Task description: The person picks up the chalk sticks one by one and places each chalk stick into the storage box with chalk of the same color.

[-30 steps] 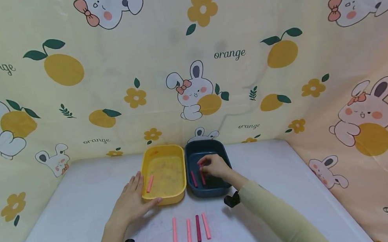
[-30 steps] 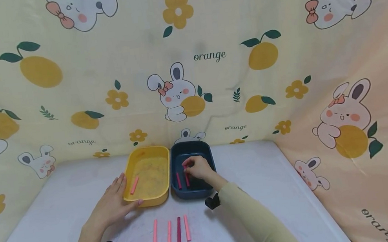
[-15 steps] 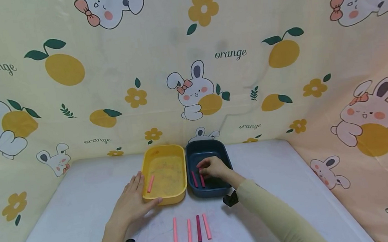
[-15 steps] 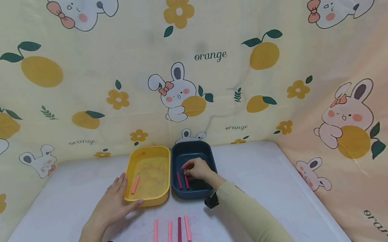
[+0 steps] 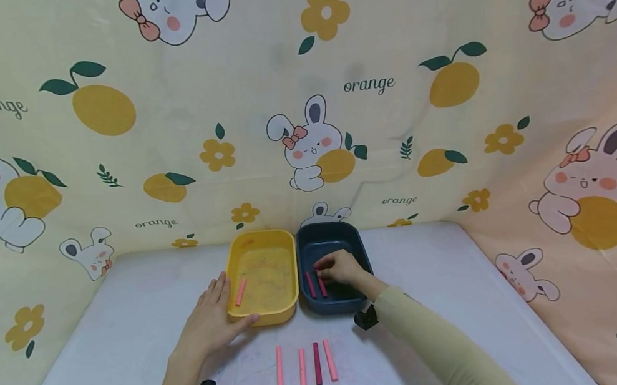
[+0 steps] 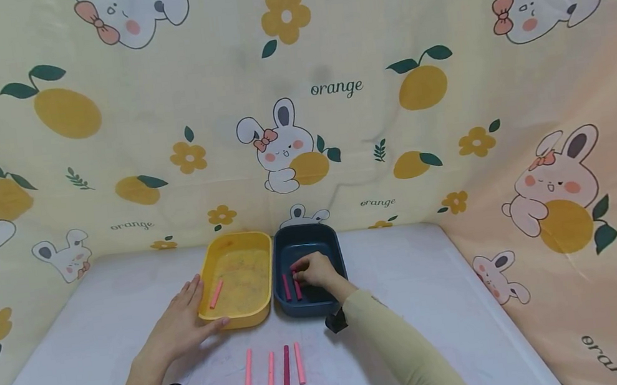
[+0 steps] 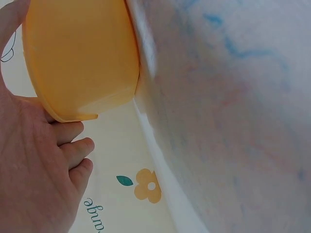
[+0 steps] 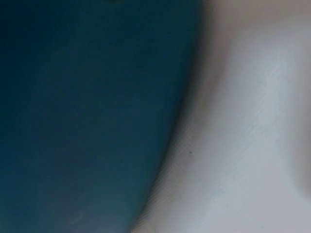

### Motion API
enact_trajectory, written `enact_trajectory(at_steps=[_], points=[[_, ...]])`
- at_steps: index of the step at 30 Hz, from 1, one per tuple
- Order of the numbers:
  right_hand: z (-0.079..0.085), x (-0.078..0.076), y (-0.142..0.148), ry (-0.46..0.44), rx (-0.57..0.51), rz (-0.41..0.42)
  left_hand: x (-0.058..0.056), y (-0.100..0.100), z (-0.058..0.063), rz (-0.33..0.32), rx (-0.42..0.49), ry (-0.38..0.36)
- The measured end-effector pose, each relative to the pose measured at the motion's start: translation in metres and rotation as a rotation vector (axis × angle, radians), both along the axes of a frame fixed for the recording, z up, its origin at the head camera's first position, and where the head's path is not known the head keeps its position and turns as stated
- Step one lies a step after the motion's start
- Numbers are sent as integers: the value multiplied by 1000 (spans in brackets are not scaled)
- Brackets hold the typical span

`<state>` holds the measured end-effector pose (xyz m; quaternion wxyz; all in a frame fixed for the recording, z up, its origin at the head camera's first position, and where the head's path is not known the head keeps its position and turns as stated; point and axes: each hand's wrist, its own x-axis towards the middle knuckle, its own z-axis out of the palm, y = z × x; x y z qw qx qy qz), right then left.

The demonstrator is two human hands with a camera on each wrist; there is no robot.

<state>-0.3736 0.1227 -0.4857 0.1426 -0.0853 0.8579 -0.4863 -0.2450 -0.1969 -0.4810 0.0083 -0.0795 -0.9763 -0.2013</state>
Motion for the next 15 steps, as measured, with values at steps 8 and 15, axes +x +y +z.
enact_trajectory(at_steps=[8,15], points=[[-2,0,0,37,53,1,0,1,1,4,-4,-8],[-1,1,0,56,79,13,-1,0,1,-3,-2,9]])
